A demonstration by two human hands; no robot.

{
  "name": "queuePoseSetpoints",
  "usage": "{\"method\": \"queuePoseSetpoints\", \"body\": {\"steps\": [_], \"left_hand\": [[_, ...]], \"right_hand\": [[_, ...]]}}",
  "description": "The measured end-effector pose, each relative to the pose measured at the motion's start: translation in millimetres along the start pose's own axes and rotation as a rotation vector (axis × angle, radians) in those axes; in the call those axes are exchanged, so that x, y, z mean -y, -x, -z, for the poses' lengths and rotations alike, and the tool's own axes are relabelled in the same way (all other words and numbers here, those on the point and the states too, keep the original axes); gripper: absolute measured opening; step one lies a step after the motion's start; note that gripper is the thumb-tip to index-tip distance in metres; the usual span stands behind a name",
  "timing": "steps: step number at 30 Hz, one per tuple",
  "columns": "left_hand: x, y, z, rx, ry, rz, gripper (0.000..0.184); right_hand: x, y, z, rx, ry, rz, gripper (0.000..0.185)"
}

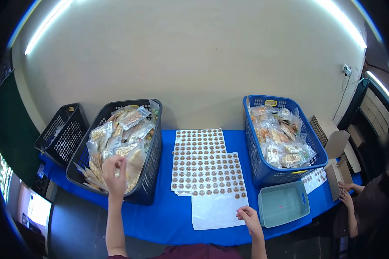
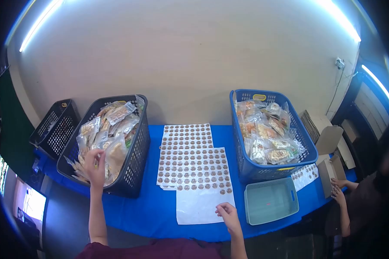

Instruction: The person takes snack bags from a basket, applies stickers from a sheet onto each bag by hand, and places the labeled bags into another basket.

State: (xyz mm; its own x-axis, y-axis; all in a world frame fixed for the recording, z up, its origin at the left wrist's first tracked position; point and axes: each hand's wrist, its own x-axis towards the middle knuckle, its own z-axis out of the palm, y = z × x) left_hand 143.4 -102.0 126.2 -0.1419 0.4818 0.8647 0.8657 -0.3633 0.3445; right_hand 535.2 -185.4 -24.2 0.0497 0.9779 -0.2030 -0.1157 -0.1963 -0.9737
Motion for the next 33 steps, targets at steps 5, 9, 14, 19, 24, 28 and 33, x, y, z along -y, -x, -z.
{"method": "queuePoseSetpoints", "body": {"steps": [5,9,14,19,24,28,33], "left_hand": [[-57,34,-23,0.010,0.543,0.080,0.009],[-81,60,-42,0.177,0.959,0.241,0.012],[-93,81,-59,0.253,1.205,0.600,0.009],[-104,124,-74,0.308,1.419,1.063,0.037],[-95,163,-85,0.701,1.269,1.085,0.033],[-81,155,-89,0.493,1.229,1.170,0.023],[-52,154,-80,0.365,1.316,1.375,0.024]], "right_hand": [[2,-10,-39,0.148,0.180,0.178,0.036],[14,-8,-77,0.222,0.266,0.374,0.064],[26,-8,-87,0.399,0.030,0.189,0.041],[9,-14,-82,0.501,-0.236,-0.042,0.023],[2,-20,-95,0.521,-0.170,-0.167,0.025],[-48,-58,-74,0.590,-0.026,-0.111,0.030],[-165,-128,-4,-0.157,0.519,-0.076,0.049]]}}
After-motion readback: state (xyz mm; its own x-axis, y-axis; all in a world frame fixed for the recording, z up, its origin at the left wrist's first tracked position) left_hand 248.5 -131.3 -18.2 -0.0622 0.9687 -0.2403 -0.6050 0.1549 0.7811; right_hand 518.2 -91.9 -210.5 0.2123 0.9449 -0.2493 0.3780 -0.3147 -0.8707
